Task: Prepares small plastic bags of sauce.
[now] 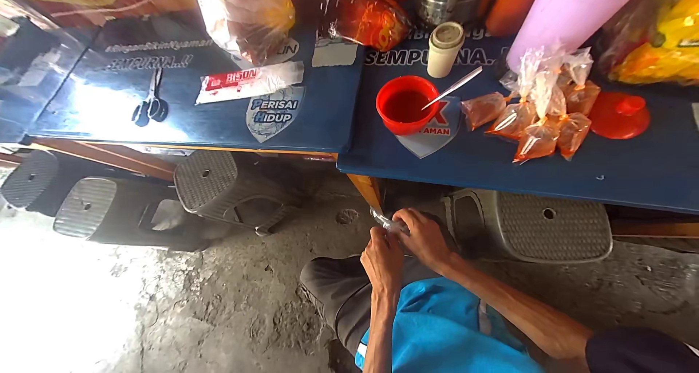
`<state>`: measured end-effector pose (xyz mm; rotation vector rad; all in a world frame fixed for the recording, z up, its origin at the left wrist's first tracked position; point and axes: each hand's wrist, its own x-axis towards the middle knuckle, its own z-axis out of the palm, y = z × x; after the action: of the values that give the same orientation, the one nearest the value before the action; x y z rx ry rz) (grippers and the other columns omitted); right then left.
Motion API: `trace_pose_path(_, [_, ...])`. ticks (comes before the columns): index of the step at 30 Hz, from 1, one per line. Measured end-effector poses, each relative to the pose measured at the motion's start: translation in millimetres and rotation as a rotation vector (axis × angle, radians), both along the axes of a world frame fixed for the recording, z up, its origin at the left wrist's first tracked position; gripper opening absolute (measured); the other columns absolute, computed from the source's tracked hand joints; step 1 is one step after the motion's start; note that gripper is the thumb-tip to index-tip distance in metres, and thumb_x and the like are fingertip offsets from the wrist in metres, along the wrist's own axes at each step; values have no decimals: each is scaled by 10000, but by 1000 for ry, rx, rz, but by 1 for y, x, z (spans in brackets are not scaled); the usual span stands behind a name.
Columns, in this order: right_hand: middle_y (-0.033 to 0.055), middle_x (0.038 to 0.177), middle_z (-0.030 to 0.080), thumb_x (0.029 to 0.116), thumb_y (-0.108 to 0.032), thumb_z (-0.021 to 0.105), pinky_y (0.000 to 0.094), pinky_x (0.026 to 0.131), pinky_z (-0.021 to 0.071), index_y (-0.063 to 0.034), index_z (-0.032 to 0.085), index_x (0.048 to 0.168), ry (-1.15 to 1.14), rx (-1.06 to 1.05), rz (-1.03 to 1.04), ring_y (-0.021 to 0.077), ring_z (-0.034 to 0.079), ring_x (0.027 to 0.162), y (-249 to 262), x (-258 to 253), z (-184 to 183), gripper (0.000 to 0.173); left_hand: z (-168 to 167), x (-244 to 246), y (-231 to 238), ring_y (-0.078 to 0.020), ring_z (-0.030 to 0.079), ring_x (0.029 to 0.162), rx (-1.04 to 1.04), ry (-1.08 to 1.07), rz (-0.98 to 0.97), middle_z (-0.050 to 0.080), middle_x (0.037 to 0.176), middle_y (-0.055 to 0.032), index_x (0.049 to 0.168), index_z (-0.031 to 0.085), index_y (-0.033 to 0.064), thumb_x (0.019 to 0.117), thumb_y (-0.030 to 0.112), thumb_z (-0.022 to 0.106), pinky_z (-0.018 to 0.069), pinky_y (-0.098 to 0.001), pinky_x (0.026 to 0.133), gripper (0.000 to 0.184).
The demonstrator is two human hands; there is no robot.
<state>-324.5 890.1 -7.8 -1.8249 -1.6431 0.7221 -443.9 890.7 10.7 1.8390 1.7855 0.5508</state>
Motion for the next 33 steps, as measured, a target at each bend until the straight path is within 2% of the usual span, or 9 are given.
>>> trace_pose_path(4, [175,1000,736,995,-166,598,465,825,576,20,673,1169,19,13,-13,309,731,902,4,0,-6,265,-7,-1,-3,-303,686,626,75,27,42,692,711,-134,1056,709,-40,930,94,616,538,-496,589,206])
trace_pose_path(7, [172,970,742,982,-115,579,481,811,583,20,678,1168,1,62,-1,323,736,886,1,-4,-8,250,-4,0,-1,-321,710,719,17,117,59,722,820,-144,1079,705,-13,928,131,630,539,-518,634,221])
trace_pose_path(9, [186,988,739,980,-84,565,496,828,577,31,662,1210,-2,66,24,346,732,909,1,-5,-9,275,1,1,3,-348,717,801,-72,136,39,729,910,-169,1156,675,-19,954,177,646,544,-539,707,283])
trace_pose_path(16, [168,1139,691,929,-72,595,448,839,567,-17,629,1288,25,-108,-28,298,698,966,7,4,6,365,3,-5,15,-318,707,760,-61,75,28,717,830,-129,1147,684,10,930,160,647,533,-534,677,266])
trace_pose_path(19, [134,1157,683,906,-75,682,392,831,570,-25,596,1312,235,-252,-65,234,689,945,15,15,22,418,-12,-29,23,-278,661,1023,43,-268,-210,675,1128,-179,1248,645,-38,862,253,743,554,-430,871,493])
trace_pose_path(21, [132,1150,677,870,-66,725,394,825,573,-18,583,1312,334,-299,-56,227,686,937,20,23,28,466,-17,-41,27,-295,545,1289,70,-459,-417,570,1376,-224,1354,561,-51,787,405,822,453,-441,1091,773])
trace_pose_path(23, [138,1154,664,837,-45,755,389,829,572,-13,566,1317,403,-327,-28,225,678,951,23,26,32,517,-11,-39,25,-330,497,1371,160,-368,-515,569,1425,-211,1382,544,-39,733,405,858,311,-541,1184,847])
trace_pose_path(28, [150,1129,658,827,-62,791,366,836,580,-8,538,1321,537,-371,19,204,685,943,22,22,43,558,-12,-20,29,-276,680,1068,424,-243,-470,734,1069,-114,1093,698,14,752,199,819,432,-513,1081,406])
trace_pose_path(33, [99,1111,656,896,-216,751,307,796,557,-22,553,1311,445,-251,21,148,662,898,13,31,58,499,-6,-19,35,-292,707,912,343,-291,-436,730,966,-140,1018,710,-12,752,121,795,576,-452,844,310])
